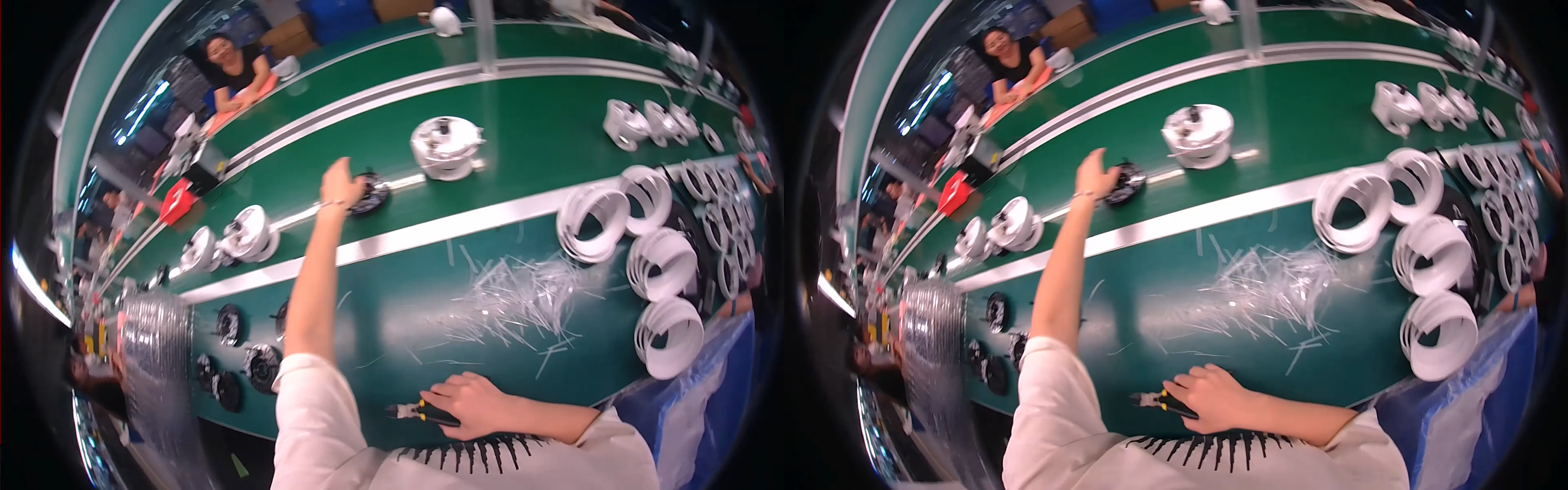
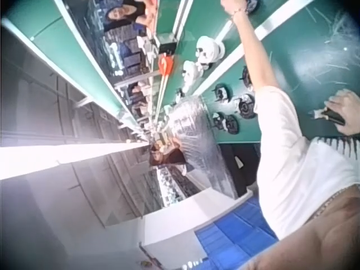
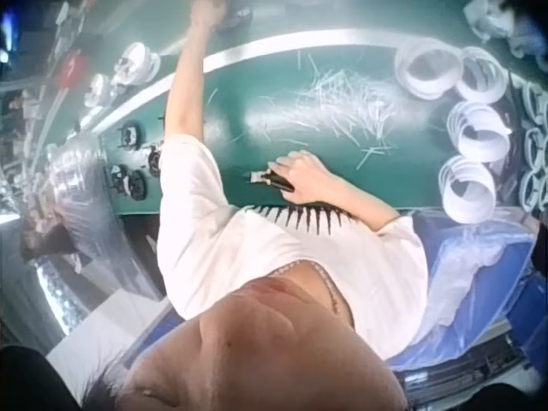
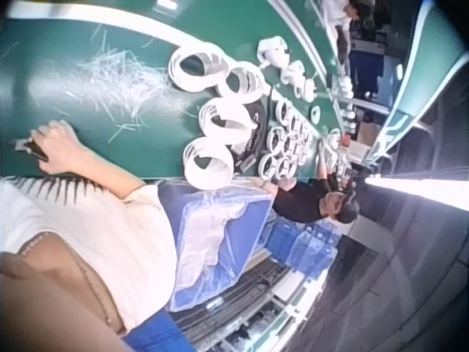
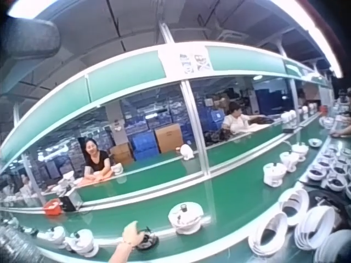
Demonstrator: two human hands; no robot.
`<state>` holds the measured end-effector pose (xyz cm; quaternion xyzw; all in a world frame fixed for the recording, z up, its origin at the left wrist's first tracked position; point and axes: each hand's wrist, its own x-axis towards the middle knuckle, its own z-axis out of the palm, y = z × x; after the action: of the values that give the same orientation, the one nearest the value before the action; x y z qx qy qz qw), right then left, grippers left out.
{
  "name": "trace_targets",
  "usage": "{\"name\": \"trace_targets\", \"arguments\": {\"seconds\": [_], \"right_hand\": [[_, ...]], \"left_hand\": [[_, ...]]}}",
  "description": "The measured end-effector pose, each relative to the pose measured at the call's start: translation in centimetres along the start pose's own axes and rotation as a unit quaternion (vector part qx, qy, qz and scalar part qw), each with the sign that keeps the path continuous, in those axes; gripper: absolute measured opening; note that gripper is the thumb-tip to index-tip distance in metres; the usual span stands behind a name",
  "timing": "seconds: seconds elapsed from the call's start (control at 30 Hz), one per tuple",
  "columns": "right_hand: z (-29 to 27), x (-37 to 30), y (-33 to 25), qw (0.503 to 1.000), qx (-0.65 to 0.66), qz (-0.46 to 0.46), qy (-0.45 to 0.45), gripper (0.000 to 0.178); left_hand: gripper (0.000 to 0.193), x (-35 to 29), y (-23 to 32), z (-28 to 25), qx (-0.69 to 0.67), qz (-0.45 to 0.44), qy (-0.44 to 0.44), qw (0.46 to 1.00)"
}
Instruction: Assembling components for lighting or camera fixtures by cutting wires and fitting internal parts on an assembly line.
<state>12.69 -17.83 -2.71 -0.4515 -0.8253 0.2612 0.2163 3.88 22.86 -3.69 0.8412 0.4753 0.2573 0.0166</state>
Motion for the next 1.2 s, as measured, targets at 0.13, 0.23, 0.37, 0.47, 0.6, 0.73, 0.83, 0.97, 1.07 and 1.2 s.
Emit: {"name": "trace_targets", "arguments": {"seconds": [0.13,0.23,0.37,0.47,0.6,0.73,0.83,0.97,1.07,1.2], "right_hand": [[0.9,-0.5,0.1,0.999,0.006,-0.032,0.018,0.049],[0.5,-0.2,0.5,1.000,0.008,-0.021,0.017,0.053],[0.5,0.5,0.2,0.999,0.001,-0.026,0.029,0.053],[0.2,0.7,0.2,0.999,0.005,-0.031,0.028,0.052],[-0.2,0.2,0.5,0.999,0.001,-0.024,0.031,0.052],[-0.2,0.0,0.6,0.999,-0.003,-0.032,0.029,0.047],[0.5,0.2,0.4,0.998,0.023,-0.053,0.031,0.048],[0.1,0.2,0.5,0.998,0.023,-0.048,0.039,0.048],[-0.4,0.5,0.6,0.998,0.019,-0.027,0.054,0.046],[-0.3,0.9,0.4,0.998,0.030,-0.026,0.053,0.046]], "left_hand": [[0.055,0.9,1.0,3.8,0.025,-0.060,-0.131,0.989],[0.061,0.4,3.1,2.7,0.000,-0.109,-0.129,0.986],[0.051,-2.1,1.2,-1.6,-0.108,-0.090,-0.151,0.979],[0.041,-5.0,-2.3,-5.5,-0.145,-0.044,-0.175,0.973],[0.033,-10.2,-7.1,-13.5,-0.340,-0.140,-0.245,0.897],[0.034,-17.2,-15.8,-18.2,-0.423,-0.299,-0.135,0.845],[0.026,-22.2,-24.9,-17.5,-0.366,-0.390,-0.120,0.836],[0.034,-20.4,-23.7,-16.9,-0.052,-0.429,-0.194,0.881],[0.040,-16.6,-16.7,-17.6,0.207,-0.295,-0.157,0.920],[0.031,-12.3,-16.2,-13.9,-0.018,-0.323,0.058,0.945]]}}
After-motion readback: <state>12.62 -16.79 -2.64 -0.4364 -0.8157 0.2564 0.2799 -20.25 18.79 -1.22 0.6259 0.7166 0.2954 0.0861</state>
